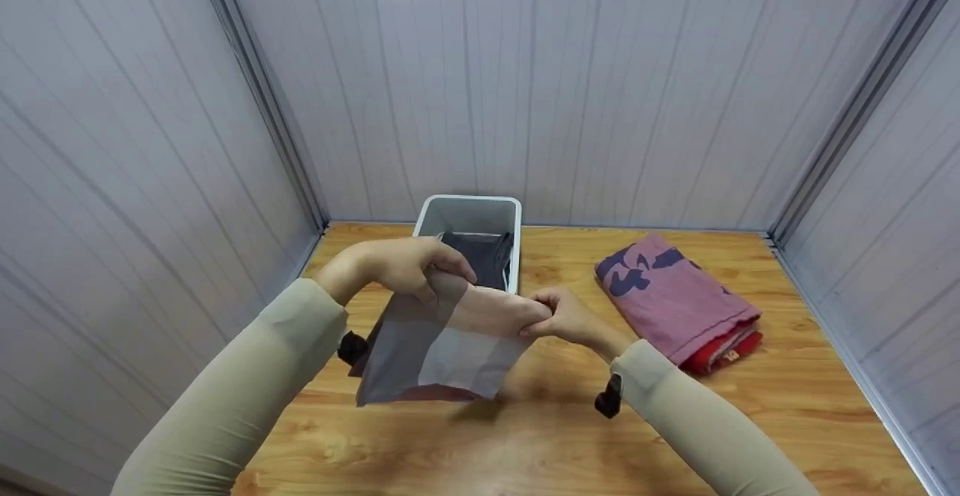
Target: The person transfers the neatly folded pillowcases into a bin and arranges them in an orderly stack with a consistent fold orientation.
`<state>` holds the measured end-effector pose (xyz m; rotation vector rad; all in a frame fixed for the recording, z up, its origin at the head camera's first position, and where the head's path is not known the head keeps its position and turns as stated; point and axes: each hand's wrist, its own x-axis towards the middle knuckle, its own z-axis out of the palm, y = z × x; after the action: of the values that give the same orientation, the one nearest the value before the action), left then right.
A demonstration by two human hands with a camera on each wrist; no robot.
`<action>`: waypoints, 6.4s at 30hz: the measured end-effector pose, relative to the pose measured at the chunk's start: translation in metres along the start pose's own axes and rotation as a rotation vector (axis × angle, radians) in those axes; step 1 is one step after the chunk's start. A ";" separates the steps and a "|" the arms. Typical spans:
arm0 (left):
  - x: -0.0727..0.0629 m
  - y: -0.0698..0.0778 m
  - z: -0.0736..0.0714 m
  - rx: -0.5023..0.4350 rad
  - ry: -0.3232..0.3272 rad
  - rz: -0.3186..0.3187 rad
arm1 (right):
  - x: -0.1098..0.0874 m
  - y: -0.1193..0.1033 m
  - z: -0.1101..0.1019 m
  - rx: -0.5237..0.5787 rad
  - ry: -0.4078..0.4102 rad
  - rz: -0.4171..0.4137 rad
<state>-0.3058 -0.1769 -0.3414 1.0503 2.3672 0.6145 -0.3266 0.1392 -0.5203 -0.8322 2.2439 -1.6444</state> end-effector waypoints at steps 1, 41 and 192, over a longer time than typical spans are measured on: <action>0.000 -0.002 0.001 -0.010 0.005 -0.001 | -0.001 0.000 -0.001 0.001 0.010 0.003; 0.037 -0.073 0.093 -0.163 0.301 0.076 | -0.017 -0.069 -0.047 -0.129 0.242 -0.032; 0.062 -0.072 0.058 -0.767 0.696 -0.268 | 0.008 -0.061 -0.044 0.274 0.197 0.381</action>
<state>-0.3484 -0.1613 -0.4428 0.1732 2.3504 1.8041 -0.3368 0.1569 -0.4477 -0.1689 2.0622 -1.8419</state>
